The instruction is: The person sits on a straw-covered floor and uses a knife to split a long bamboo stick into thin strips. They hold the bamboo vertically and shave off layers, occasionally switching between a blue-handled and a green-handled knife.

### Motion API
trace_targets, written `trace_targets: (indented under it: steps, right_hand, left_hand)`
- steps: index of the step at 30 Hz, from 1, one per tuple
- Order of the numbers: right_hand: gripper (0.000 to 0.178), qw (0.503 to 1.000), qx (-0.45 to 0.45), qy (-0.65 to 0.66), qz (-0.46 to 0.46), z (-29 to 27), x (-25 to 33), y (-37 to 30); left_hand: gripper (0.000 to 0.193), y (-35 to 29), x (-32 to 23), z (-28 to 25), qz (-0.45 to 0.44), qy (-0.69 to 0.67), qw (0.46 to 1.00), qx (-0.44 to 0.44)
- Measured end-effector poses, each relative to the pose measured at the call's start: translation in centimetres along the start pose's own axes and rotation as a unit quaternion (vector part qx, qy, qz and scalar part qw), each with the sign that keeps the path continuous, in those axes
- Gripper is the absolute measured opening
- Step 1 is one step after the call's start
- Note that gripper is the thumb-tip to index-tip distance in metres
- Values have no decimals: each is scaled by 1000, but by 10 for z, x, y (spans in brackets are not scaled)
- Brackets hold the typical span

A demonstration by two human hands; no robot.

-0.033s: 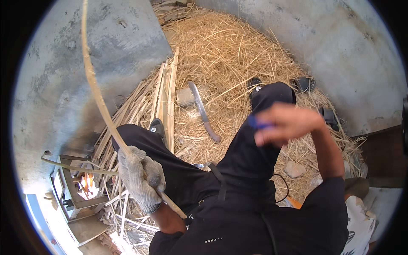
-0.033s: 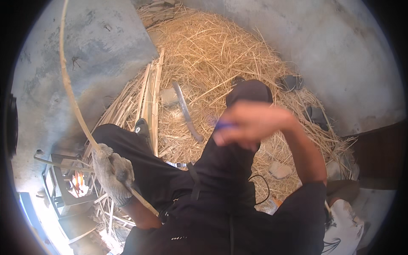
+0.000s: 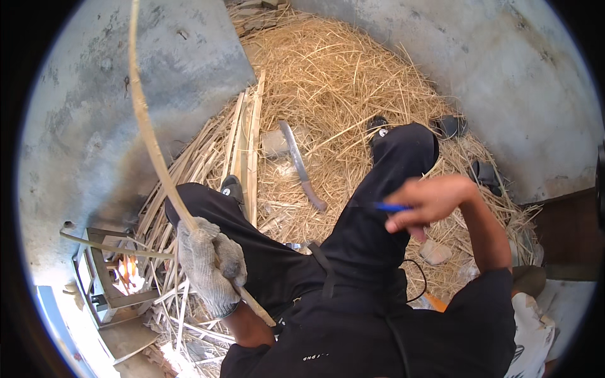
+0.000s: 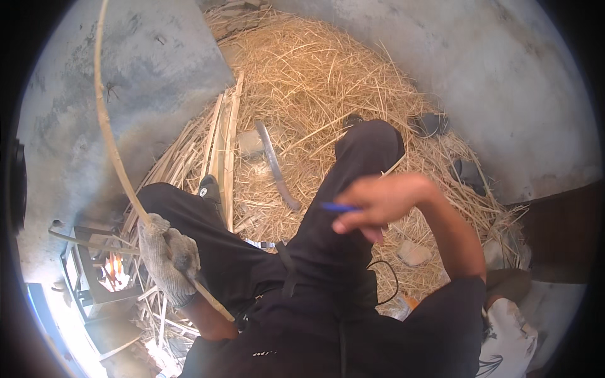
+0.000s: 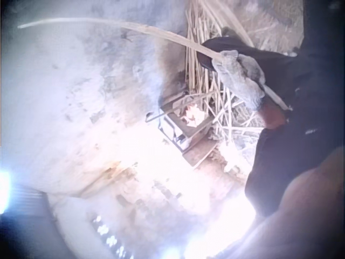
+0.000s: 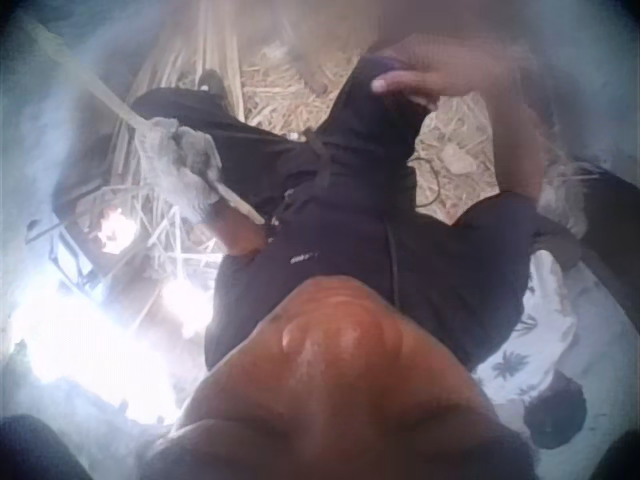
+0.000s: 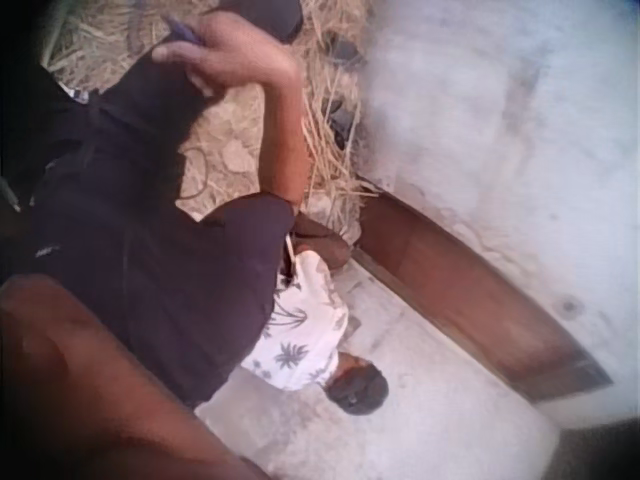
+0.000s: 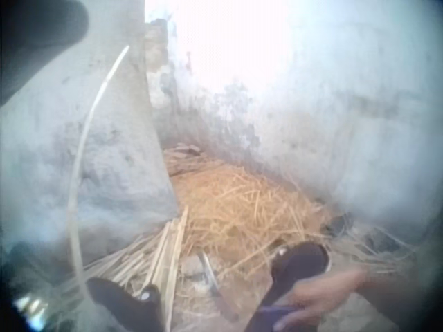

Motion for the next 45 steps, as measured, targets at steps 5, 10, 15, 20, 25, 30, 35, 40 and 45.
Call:
trace_targets:
  steps: [5, 10, 15, 20, 25, 30, 35, 40, 45]
  right_hand:
    - [48, 862, -407, -286, 98, -77, -38, -82]
    - [43, 886, -462, 29, 38, -51, -4, -94]
    - [53, 967, -128, 191, -111, 87, 82, -33]
    - [39, 943, -8, 151, -297, 132, 137, 27]
    - [49, 930, -22, 74, -360, 157, 143, 51]
    - [56, 907, -102, -35, -408, 170, 129, 70]
    - [56, 888, -206, -74, -404, 191, 106, 100]
    - [49, 930, -330, -116, -109, 146, 20, 155]
    - [42, 926, -349, 15, -143, 98, 43, 133]
  left_hand:
    - [21, -8, 10, -7, -42, 32, 999, -9]
    - [20, -4, 12, 4, -76, 32, 996, -20]
    - [18, -19, 25, 27, -134, 52, 988, 54]
    - [22, -34, 28, 6, -225, 5, 968, 109]
    - [24, -40, 34, -6, -231, -32, 965, 122]
    - [23, -30, 41, -10, -234, -77, 963, 109]
    - [15, -12, 36, 10, -219, -177, 948, 150]
    - [20, -41, 44, 0, -236, -116, 960, 91]
    - [27, -27, 31, -23, -206, -66, 976, 26]
Point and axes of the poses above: each hand's wrist, its own y-axis towards the middle knuckle, its own z-axis out of the palm, x = y × z, the point moved 3 cm from there along y, towards the middle knuckle, and after that the axes turned 11 degrees about -z, right-handed, at the moved point
